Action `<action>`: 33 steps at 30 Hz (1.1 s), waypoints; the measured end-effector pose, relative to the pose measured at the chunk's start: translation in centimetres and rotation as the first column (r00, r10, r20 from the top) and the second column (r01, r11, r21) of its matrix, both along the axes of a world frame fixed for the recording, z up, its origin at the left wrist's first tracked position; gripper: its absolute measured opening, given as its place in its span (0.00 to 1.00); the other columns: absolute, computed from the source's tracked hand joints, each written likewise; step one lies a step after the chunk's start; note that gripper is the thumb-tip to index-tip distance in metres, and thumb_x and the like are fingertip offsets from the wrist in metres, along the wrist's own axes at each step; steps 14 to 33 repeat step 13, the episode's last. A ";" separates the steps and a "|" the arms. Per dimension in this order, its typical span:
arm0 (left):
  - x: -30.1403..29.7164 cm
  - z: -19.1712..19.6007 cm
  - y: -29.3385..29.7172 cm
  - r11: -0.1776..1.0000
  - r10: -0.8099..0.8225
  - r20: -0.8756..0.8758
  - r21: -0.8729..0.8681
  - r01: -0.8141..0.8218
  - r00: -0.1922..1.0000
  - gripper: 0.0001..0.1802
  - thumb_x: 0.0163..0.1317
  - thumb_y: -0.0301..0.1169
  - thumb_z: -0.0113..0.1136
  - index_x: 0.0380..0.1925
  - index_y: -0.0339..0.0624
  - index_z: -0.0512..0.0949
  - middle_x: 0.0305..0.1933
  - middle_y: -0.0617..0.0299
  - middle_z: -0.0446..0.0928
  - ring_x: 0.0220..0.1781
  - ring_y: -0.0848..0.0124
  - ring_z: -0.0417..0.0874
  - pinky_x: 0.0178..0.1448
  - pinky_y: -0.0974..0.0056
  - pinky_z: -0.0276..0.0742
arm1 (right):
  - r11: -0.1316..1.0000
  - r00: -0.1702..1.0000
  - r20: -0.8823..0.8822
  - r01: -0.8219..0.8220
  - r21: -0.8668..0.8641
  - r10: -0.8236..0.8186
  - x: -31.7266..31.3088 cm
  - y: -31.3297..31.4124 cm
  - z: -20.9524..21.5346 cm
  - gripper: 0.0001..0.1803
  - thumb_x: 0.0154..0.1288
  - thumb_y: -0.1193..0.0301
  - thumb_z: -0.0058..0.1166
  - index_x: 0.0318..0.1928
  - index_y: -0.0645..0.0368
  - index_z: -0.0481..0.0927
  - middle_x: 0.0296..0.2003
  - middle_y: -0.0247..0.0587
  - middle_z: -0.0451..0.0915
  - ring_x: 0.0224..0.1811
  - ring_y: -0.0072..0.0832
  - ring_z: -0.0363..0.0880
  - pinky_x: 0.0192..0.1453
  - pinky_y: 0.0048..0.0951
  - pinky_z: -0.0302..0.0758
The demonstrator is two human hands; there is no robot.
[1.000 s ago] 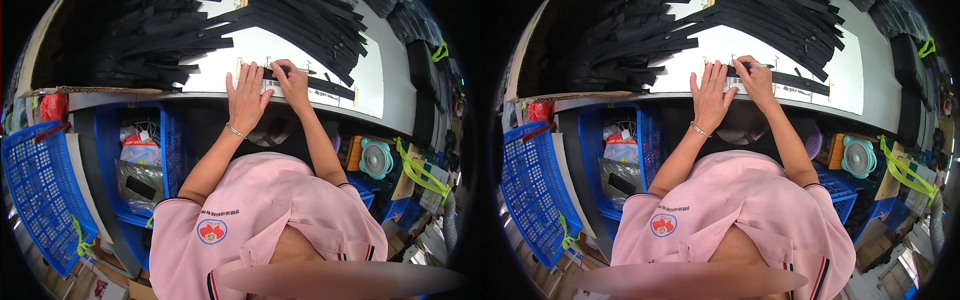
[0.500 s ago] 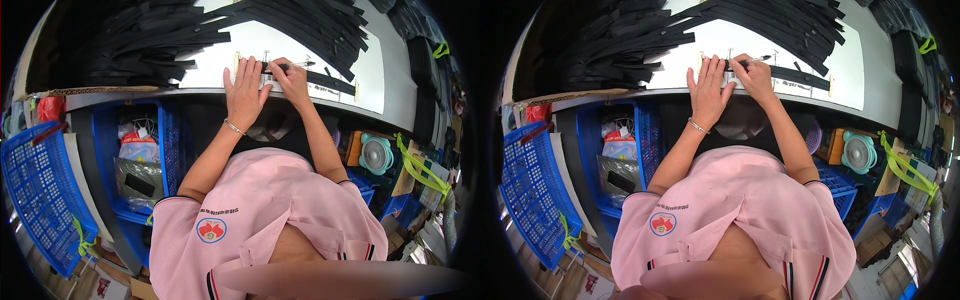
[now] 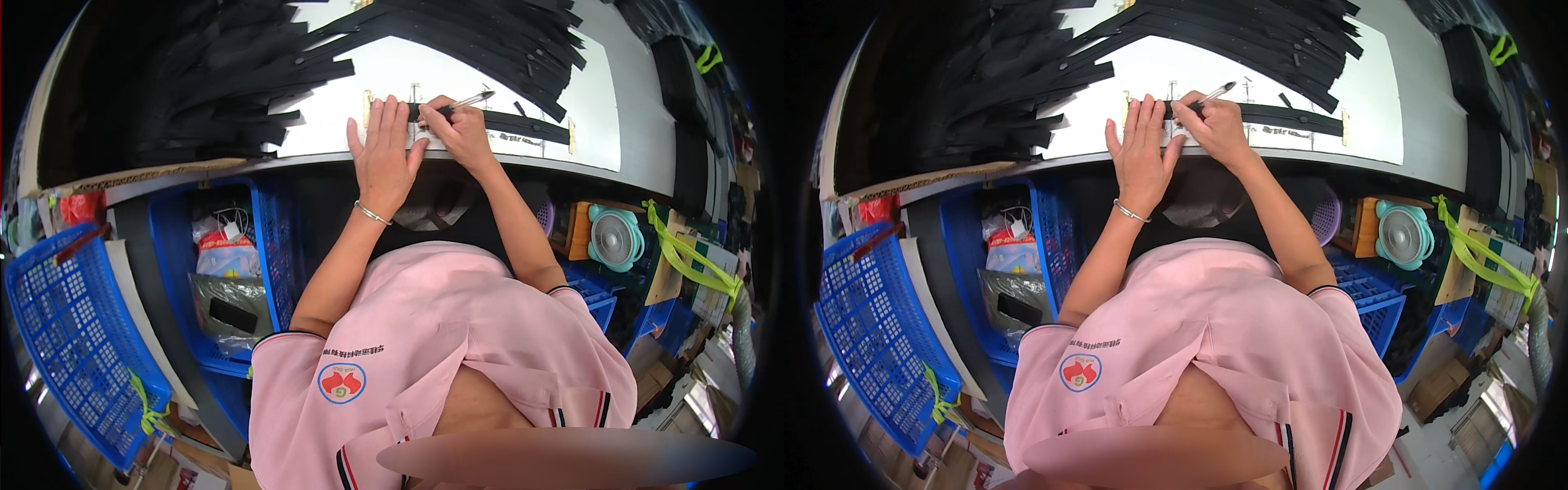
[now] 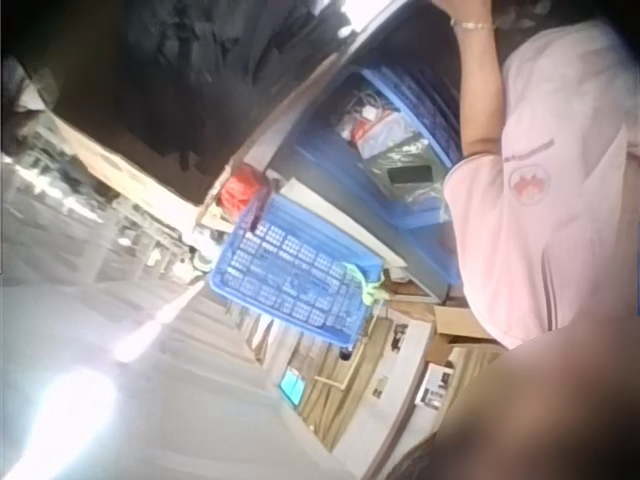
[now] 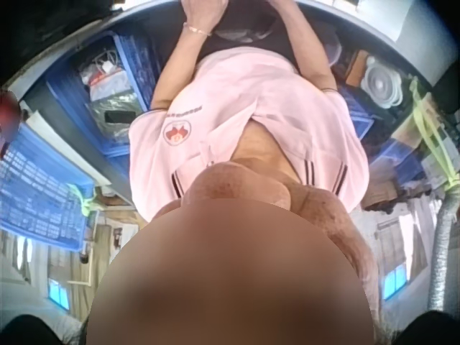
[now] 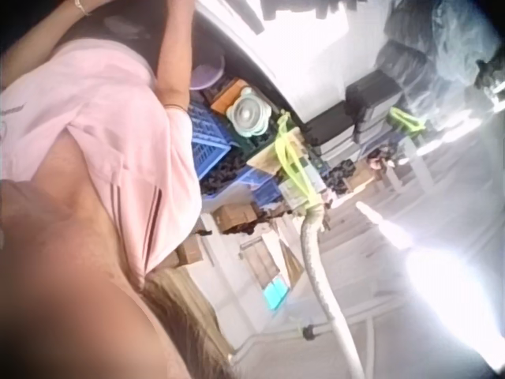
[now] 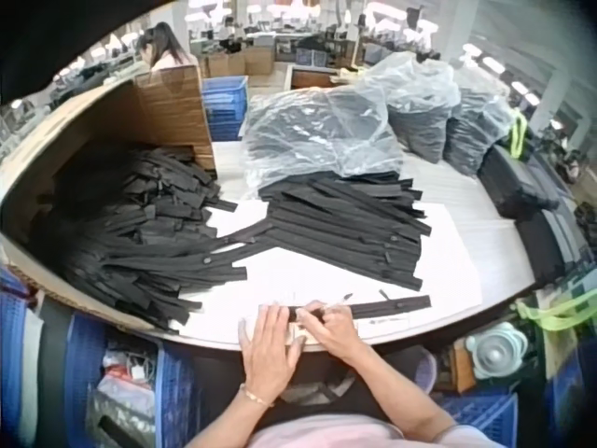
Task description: Marking and organizing black zippers using a template and a pen.
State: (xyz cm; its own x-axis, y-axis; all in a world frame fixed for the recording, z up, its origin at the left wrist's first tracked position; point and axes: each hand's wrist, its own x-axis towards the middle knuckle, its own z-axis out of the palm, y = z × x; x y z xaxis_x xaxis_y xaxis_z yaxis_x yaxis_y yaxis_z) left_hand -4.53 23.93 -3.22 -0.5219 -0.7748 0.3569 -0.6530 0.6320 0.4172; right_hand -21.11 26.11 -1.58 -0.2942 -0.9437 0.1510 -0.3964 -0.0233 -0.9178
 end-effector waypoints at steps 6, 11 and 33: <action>0.1 -0.1 0.0 1.000 0.008 0.008 0.000 -0.008 1.000 0.35 0.67 0.44 0.64 0.71 0.43 0.69 0.75 0.57 0.69 0.81 0.60 0.61 0.81 0.42 0.39 | 0.946 0.954 0.006 0.298 -0.124 -0.300 -3.9 2.9 0.9 0.11 0.72 0.71 0.58 0.35 0.67 0.85 0.26 0.36 0.86 0.24 0.17 0.79 0.30 0.22 0.73; 0.2 -0.1 0.0 1.000 0.002 0.019 -0.016 -0.001 1.000 0.36 0.67 0.44 0.65 0.72 0.43 0.69 0.76 0.56 0.68 0.81 0.60 0.61 0.82 0.42 0.39 | 0.913 0.898 -0.164 0.397 -0.099 -0.408 -6.4 4.2 0.1 0.11 0.73 0.69 0.59 0.35 0.65 0.85 0.24 0.39 0.85 0.23 0.18 0.79 0.30 0.23 0.73; 0.1 -0.1 0.0 1.000 -0.005 0.027 0.004 0.005 1.000 0.37 0.67 0.44 0.65 0.73 0.44 0.68 0.77 0.55 0.67 0.82 0.60 0.59 0.82 0.41 0.39 | 0.904 0.898 -0.107 0.426 -0.038 -0.427 -6.7 4.2 -0.1 0.11 0.73 0.68 0.60 0.36 0.64 0.85 0.26 0.41 0.86 0.23 0.18 0.80 0.30 0.23 0.73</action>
